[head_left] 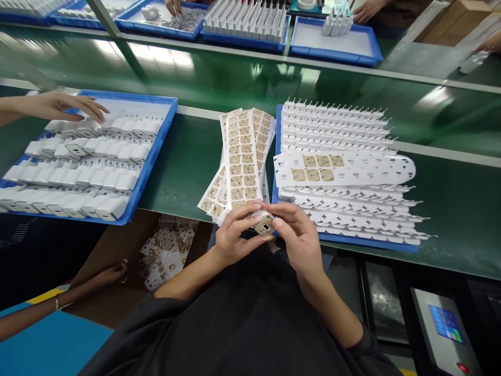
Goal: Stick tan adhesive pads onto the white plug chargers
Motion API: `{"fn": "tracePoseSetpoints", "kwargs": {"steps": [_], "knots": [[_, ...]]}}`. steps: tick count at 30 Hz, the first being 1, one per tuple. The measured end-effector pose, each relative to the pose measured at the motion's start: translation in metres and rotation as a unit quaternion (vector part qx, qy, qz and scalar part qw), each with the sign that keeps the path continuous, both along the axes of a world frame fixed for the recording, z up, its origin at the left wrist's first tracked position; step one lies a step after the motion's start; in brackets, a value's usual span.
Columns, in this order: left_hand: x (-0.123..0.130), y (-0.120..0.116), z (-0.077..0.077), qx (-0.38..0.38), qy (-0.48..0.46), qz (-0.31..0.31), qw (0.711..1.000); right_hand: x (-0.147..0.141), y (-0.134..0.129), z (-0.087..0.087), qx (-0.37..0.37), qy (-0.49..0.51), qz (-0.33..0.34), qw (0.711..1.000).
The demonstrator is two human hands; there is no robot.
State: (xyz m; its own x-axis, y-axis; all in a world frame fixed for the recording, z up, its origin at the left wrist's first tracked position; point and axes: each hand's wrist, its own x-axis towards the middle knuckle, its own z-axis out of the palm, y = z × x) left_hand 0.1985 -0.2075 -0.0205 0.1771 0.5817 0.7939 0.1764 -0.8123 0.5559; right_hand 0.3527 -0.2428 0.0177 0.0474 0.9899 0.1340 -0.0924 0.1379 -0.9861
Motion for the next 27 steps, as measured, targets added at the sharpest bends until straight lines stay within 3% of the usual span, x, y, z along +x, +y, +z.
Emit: {"fn": "tracePoseSetpoints", "kwargs": {"steps": [2,5,7,9,11,13,15,17,22,25,27], "knots": [[-0.001,-0.001,0.001,-0.001,0.008,0.002,1.000,0.005,0.003,0.007,0.052,-0.110,-0.009,0.993],[-0.005,-0.002,0.001,-0.006,0.020,0.006,1.000,0.010,0.006,0.013,0.184,-0.270,-0.027,0.945],[-0.010,0.000,0.001,-0.031,0.019,0.003,0.999,0.011,0.004,0.013,0.264,-0.311,-0.023,0.913],[-0.018,0.003,0.000,-0.068,0.008,0.014,0.998,0.010,-0.001,0.011,0.293,-0.273,0.000,0.916],[-0.029,0.008,-0.001,-0.085,0.005,0.053,0.995,0.004,-0.006,0.007,0.251,-0.196,0.056,0.946],[-0.043,0.013,-0.001,-0.093,0.013,0.104,0.990,-0.007,-0.008,-0.002,0.151,-0.164,0.136,0.965],[-0.059,0.016,-0.001,-0.122,0.016,0.142,0.982,-0.023,-0.005,-0.017,0.037,-0.189,0.237,0.952],[-0.077,0.018,0.001,-0.167,-0.003,0.168,0.972,-0.044,-0.001,-0.038,-0.039,-0.216,0.323,0.921],[-0.125,0.018,0.016,-0.201,-0.021,0.234,0.951,-0.095,0.014,-0.098,-0.096,-0.254,0.399,0.876],[-0.160,0.025,0.032,-0.179,0.041,0.271,0.945,-0.112,0.020,-0.118,-0.089,-0.273,0.416,0.863],[-0.189,0.045,0.045,-0.174,0.084,0.297,0.935,-0.118,0.021,-0.125,-0.084,-0.283,0.420,0.858]]}}
